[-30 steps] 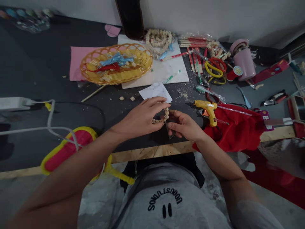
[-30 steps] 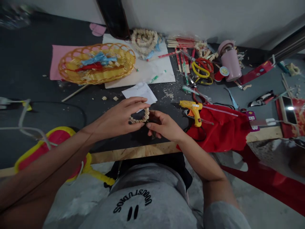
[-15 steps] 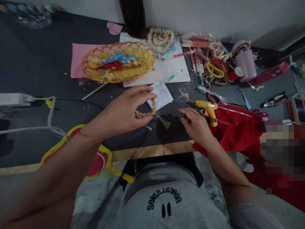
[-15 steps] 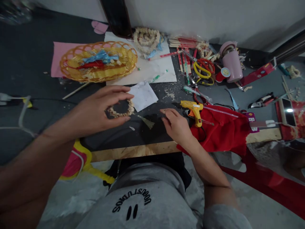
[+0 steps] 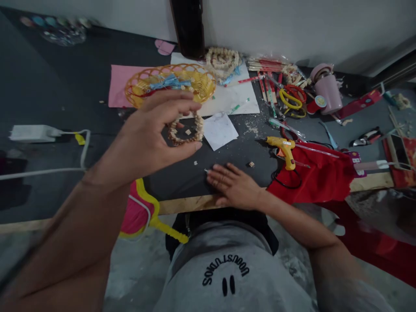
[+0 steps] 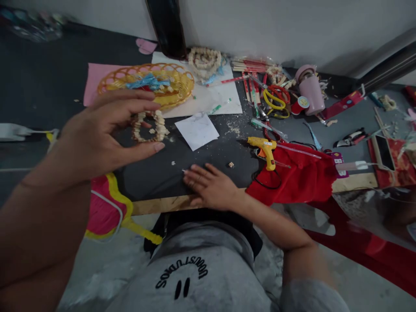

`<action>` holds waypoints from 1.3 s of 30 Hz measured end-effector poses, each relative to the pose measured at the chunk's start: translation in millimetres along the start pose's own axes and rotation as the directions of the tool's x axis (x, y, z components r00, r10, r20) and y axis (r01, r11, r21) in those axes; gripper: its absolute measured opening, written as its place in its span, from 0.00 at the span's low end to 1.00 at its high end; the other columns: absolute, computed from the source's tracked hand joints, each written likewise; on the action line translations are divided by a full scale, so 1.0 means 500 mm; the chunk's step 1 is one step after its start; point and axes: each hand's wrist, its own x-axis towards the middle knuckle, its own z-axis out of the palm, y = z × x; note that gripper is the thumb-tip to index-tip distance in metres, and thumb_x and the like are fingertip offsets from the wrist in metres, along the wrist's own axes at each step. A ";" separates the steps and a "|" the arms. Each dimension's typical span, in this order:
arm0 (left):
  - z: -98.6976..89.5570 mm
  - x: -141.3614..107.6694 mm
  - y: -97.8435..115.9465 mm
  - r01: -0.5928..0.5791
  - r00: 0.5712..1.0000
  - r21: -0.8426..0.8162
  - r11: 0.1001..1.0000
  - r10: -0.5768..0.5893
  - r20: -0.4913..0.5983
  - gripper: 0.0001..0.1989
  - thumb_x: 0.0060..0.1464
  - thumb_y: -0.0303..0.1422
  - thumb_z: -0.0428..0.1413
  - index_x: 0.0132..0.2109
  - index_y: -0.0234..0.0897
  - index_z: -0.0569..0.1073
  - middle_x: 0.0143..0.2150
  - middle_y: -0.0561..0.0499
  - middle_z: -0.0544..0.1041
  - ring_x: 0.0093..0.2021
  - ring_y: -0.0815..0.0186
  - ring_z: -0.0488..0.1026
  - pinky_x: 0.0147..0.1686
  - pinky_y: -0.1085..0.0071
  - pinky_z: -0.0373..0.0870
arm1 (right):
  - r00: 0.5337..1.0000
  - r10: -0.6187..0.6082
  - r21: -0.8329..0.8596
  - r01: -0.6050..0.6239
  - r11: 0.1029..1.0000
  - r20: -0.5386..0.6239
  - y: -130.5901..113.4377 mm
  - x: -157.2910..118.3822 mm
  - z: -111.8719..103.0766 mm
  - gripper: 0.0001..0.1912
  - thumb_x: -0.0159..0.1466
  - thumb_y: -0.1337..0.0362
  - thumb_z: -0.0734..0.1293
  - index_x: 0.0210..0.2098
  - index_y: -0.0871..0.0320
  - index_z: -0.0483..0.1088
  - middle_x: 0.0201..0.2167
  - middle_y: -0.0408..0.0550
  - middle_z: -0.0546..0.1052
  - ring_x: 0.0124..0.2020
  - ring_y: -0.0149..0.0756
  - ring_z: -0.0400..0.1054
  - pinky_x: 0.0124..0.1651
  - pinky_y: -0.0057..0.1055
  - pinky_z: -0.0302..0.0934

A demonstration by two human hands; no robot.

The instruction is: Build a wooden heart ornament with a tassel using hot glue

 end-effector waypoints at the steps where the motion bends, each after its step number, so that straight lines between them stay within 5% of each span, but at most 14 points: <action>1: -0.002 -0.002 0.005 -0.001 1.000 -0.001 1.000 0.001 0.007 0.27 0.53 0.35 0.62 0.59 0.32 0.71 0.62 0.42 0.71 0.63 0.59 0.67 0.64 0.65 0.63 | 0.994 0.106 -0.020 -0.106 0.994 -0.030 0.016 0.005 -0.008 0.35 0.68 0.47 0.62 0.66 0.62 0.60 0.68 0.58 0.62 0.72 0.49 0.49 0.71 0.51 0.47; 4: -0.008 -0.009 0.021 -0.004 0.999 -0.027 1.000 0.005 0.048 0.26 0.54 0.35 0.61 0.58 0.32 0.71 0.62 0.43 0.71 0.63 0.59 0.67 0.63 0.65 0.64 | 0.972 0.216 -0.040 -0.220 0.975 -0.086 0.036 0.013 -0.023 0.30 0.69 0.56 0.63 0.65 0.67 0.61 0.67 0.63 0.62 0.72 0.51 0.48 0.70 0.51 0.49; 7: -0.011 -0.013 0.038 0.014 0.992 -0.123 0.992 0.002 0.127 0.24 0.55 0.34 0.59 0.58 0.33 0.70 0.62 0.42 0.69 0.62 0.59 0.67 0.62 0.64 0.66 | 0.996 -0.084 0.031 0.085 0.996 -0.015 0.021 0.023 -0.015 0.25 0.70 0.56 0.62 0.63 0.61 0.65 0.64 0.55 0.68 0.70 0.44 0.53 0.70 0.44 0.51; 9: -0.008 -0.015 0.048 0.015 0.984 -0.202 0.979 0.022 0.179 0.24 0.55 0.33 0.59 0.59 0.33 0.69 0.62 0.42 0.68 0.62 0.58 0.66 0.62 0.63 0.65 | 0.989 -0.146 0.039 0.147 0.988 -0.019 0.019 0.029 -0.011 0.22 0.71 0.57 0.62 0.61 0.59 0.67 0.63 0.53 0.70 0.68 0.42 0.57 0.70 0.44 0.52; 13: 0.007 -0.019 0.060 0.012 0.965 -0.303 0.953 0.069 0.254 0.25 0.55 0.33 0.59 0.59 0.36 0.69 0.64 0.43 0.66 0.64 0.59 0.65 0.65 0.63 0.62 | 0.967 0.172 0.032 -0.169 0.985 -0.190 0.062 0.031 -0.035 0.18 0.70 0.70 0.58 0.57 0.64 0.69 0.56 0.60 0.74 0.60 0.42 0.66 0.63 0.43 0.61; 19: 0.031 -0.014 0.052 0.056 0.955 -0.244 0.968 0.020 0.296 0.25 0.54 0.35 0.58 0.59 0.41 0.69 0.64 0.46 0.67 0.62 0.57 0.67 0.60 0.63 0.68 | 0.945 0.216 -0.041 -0.233 0.972 -0.244 0.134 0.053 -0.061 0.17 0.69 0.65 0.63 0.56 0.61 0.71 0.57 0.59 0.72 0.60 0.47 0.62 0.64 0.47 0.59; 22: 0.031 -0.017 0.048 0.058 0.954 -0.238 0.970 0.017 0.300 0.25 0.54 0.36 0.59 0.59 0.43 0.69 0.64 0.48 0.67 0.62 0.55 0.68 0.60 0.63 0.69 | 0.955 0.262 -0.052 -0.272 0.961 -0.139 0.155 0.075 -0.058 0.17 0.68 0.60 0.66 0.54 0.61 0.74 0.56 0.58 0.74 0.59 0.47 0.64 0.65 0.44 0.58; 26: 0.018 -0.033 0.044 0.065 0.956 -0.245 0.967 0.010 0.293 0.25 0.54 0.38 0.59 0.59 0.46 0.69 0.64 0.50 0.67 0.62 0.54 0.68 0.61 0.61 0.68 | 0.954 0.289 -0.079 -0.294 0.952 -0.074 0.163 0.081 -0.077 0.14 0.70 0.67 0.60 0.49 0.56 0.76 0.52 0.51 0.78 0.54 0.42 0.68 0.56 0.37 0.64; 30: 0.016 -0.044 0.036 0.089 0.947 -0.227 0.970 -0.012 0.322 0.25 0.55 0.39 0.58 0.60 0.44 0.68 0.65 0.47 0.67 0.63 0.55 0.67 0.59 0.60 0.69 | 0.891 0.371 -0.133 -0.415 0.900 -0.263 0.213 0.077 -0.150 0.15 0.71 0.68 0.57 0.49 0.55 0.75 0.50 0.49 0.78 0.50 0.41 0.69 0.52 0.36 0.63; 33: 0.038 -0.039 0.027 0.090 0.939 -0.228 0.969 -0.006 0.344 0.26 0.54 0.41 0.58 0.60 0.42 0.69 0.65 0.45 0.67 0.62 0.53 0.67 0.60 0.58 0.69 | 0.764 0.457 -0.148 -0.571 0.808 -0.454 0.291 0.090 -0.211 0.17 0.72 0.68 0.54 0.48 0.58 0.74 0.51 0.51 0.77 0.53 0.43 0.68 0.57 0.40 0.60; 36: 0.075 -0.024 0.018 0.097 0.936 -0.232 0.968 -0.009 0.352 0.26 0.53 0.41 0.58 0.59 0.39 0.70 0.64 0.44 0.67 0.63 0.53 0.66 0.59 0.58 0.69 | 0.804 0.501 -0.188 -0.573 0.798 -0.321 0.349 0.105 -0.239 0.17 0.69 0.66 0.61 0.55 0.65 0.69 0.49 0.58 0.76 0.53 0.48 0.68 0.58 0.46 0.60; 39: 0.112 -0.003 0.008 0.102 0.928 -0.251 0.963 -0.001 0.372 0.27 0.54 0.40 0.57 0.59 0.37 0.69 0.65 0.40 0.65 0.64 0.53 0.65 0.56 0.60 0.71 | 0.801 0.500 -0.169 -0.571 0.803 -0.329 0.350 0.102 -0.233 0.19 0.67 0.64 0.65 0.55 0.65 0.67 0.46 0.58 0.76 0.49 0.48 0.70 0.55 0.48 0.62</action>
